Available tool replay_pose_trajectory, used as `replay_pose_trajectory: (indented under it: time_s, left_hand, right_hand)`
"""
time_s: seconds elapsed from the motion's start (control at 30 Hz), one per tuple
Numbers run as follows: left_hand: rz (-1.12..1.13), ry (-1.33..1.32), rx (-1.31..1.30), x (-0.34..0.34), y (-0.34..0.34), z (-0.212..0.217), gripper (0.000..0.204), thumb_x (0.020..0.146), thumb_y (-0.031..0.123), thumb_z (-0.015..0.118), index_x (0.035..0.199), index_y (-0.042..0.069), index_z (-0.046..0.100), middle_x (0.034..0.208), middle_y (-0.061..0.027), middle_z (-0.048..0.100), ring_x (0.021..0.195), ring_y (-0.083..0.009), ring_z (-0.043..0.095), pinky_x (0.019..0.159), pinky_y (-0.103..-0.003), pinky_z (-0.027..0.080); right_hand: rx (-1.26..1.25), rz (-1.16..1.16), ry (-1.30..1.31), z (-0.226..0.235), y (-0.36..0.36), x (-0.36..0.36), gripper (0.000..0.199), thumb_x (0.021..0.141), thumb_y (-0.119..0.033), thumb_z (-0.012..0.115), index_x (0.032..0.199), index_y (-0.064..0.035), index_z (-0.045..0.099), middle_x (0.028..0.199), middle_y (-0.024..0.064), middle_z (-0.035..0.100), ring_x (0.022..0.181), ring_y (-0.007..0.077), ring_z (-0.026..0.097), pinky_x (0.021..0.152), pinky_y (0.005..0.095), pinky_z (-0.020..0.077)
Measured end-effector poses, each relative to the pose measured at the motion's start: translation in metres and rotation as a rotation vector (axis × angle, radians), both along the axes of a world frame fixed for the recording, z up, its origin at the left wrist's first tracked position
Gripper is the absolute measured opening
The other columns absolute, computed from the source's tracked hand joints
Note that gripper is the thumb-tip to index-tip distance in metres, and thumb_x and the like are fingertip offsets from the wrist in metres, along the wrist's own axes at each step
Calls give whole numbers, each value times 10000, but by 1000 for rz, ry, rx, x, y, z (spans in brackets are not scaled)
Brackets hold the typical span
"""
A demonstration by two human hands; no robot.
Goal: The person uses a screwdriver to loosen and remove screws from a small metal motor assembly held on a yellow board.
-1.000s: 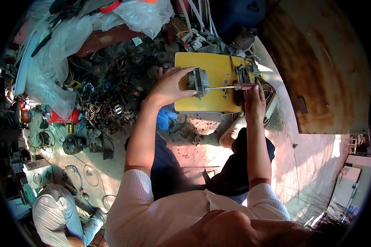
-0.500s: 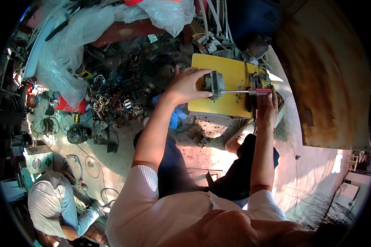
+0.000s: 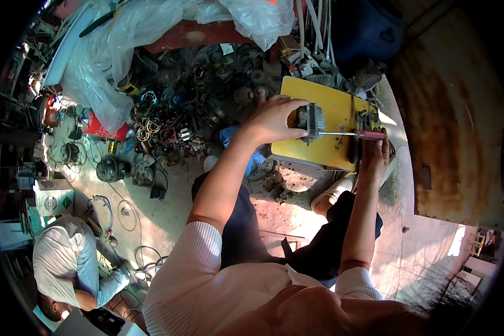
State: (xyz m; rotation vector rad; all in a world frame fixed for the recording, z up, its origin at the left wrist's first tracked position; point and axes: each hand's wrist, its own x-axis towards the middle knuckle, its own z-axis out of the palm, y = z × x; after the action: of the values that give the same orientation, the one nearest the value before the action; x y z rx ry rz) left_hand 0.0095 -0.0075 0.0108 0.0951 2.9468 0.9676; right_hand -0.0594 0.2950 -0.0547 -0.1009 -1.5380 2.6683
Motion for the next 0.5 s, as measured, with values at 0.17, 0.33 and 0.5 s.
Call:
replay_pose_trajectory:
  time_s: [0.17,0.33,0.5]
  left_hand:
    - [8,-12,4,1,0,1,835,739,437,813,1468,198,483,1448,-148,516,1417,-311,397,1207,-630,61]
    - [20,37,24,0,-1,-5,854,721,446,807,1462,184,473,1424,-149,543,1397,-322,420,1195,-661,53]
    - [13,21,11,-1,-2,-6,844,731,438,814,1465,187,481,1438,-154,530,1399,-324,417,1199,-611,77]
  right_hand:
    - [65,-91,-42,13,-12,4,439,1054,-214,538,1444,-29,455,1307,132,580,1194,246,600,1063,392,497]
    - [55,-85,45,4,-9,3,451,1045,-224,560,1434,-19,461,1283,126,587,1179,233,595,1059,401,500]
    - [19,-119,-37,8,-12,3,428,1034,-194,580,1415,-28,478,1300,115,583,1180,216,591,1063,389,493]
